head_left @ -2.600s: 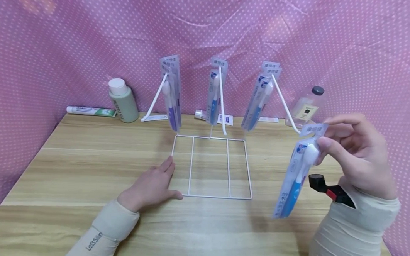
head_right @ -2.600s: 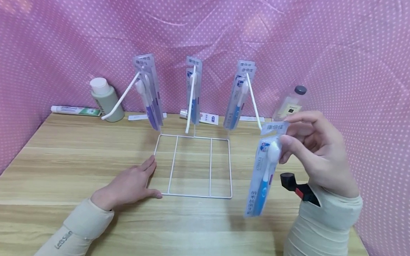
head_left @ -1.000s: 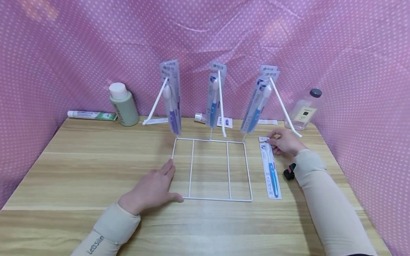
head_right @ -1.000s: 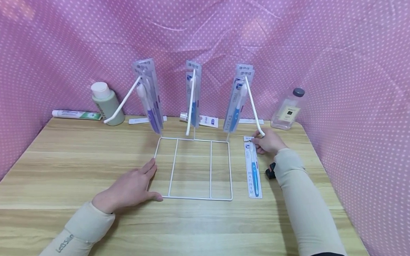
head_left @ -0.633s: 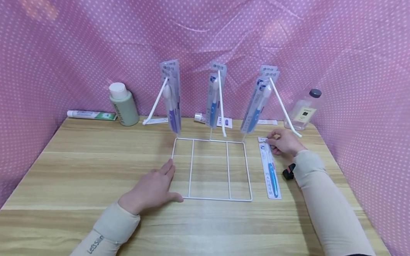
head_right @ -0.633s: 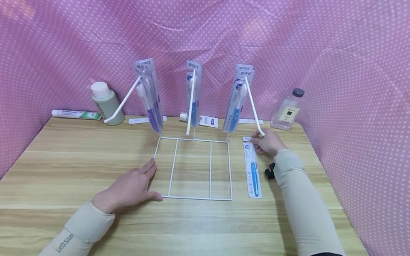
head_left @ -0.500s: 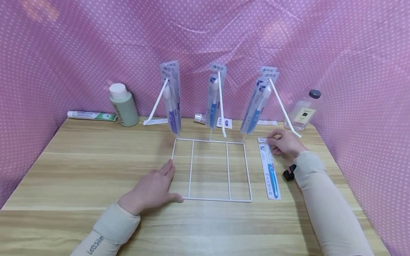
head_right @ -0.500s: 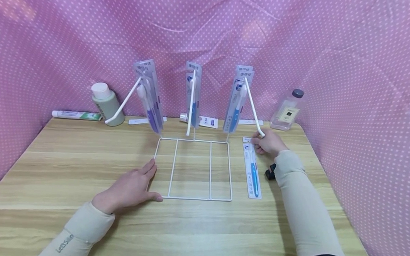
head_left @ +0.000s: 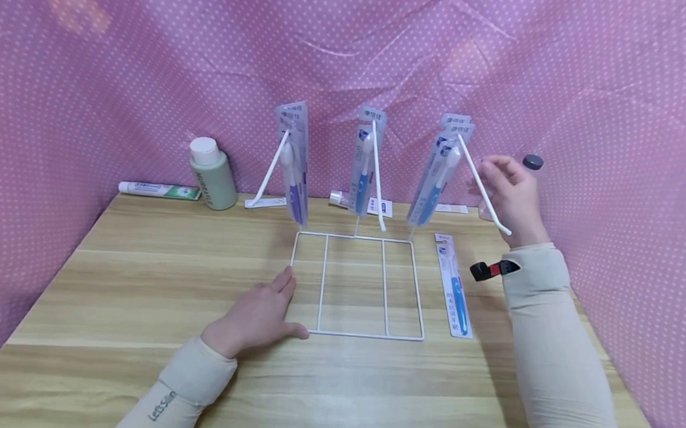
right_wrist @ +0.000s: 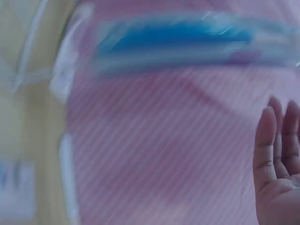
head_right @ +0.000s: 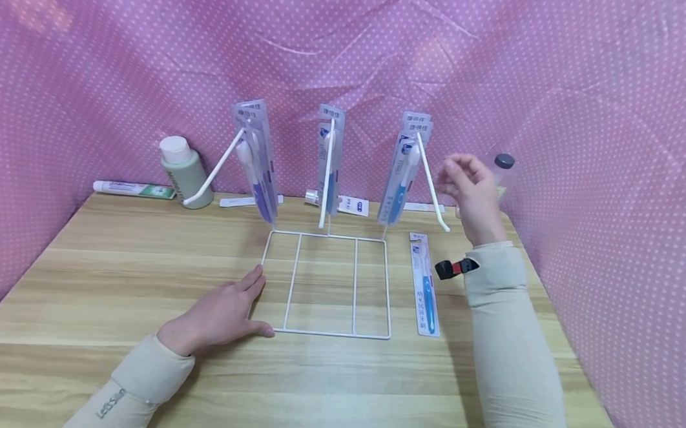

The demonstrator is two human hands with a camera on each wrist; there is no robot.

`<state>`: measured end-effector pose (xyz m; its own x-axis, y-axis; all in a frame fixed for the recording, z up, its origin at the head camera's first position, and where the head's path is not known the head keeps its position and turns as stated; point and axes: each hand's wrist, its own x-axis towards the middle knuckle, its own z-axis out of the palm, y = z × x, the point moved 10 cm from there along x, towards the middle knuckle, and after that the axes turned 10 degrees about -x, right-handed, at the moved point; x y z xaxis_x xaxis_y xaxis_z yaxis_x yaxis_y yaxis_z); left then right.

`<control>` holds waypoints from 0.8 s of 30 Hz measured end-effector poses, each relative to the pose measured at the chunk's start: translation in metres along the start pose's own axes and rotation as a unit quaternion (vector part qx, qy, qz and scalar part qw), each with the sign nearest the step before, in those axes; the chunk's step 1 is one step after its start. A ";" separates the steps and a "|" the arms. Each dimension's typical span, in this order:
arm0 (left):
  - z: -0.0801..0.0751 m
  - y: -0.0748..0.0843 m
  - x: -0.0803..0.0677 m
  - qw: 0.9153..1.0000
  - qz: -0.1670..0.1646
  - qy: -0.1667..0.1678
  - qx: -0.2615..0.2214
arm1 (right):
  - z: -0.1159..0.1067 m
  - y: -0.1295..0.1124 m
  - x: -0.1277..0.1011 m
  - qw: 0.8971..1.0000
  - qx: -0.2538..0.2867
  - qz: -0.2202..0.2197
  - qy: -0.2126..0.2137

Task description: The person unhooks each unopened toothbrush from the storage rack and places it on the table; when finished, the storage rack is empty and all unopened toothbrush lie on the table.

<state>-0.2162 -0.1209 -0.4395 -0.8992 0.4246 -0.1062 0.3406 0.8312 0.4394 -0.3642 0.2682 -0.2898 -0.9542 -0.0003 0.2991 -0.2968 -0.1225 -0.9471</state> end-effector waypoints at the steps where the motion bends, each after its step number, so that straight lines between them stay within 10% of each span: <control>1: 0.000 0.000 0.000 1.000 0.000 0.001 0.000 | 0.004 -0.008 0.003 0.999 0.041 -0.018 0.001; 7: 0.000 0.000 0.000 1.000 0.000 -0.004 -0.001 | 0.022 -0.036 0.017 0.985 0.167 -0.047 -0.011; 24: 0.001 -0.001 -0.001 1.000 -0.011 -0.007 -0.005 | 0.056 -0.047 0.014 0.997 0.010 -0.028 -0.072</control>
<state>-0.2155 -0.1222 -0.4405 -0.9019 0.4122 -0.1286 0.3186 0.8363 0.4462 -0.3615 0.2182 -0.2342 -0.9207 -0.1347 0.3663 -0.3472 -0.1463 -0.9263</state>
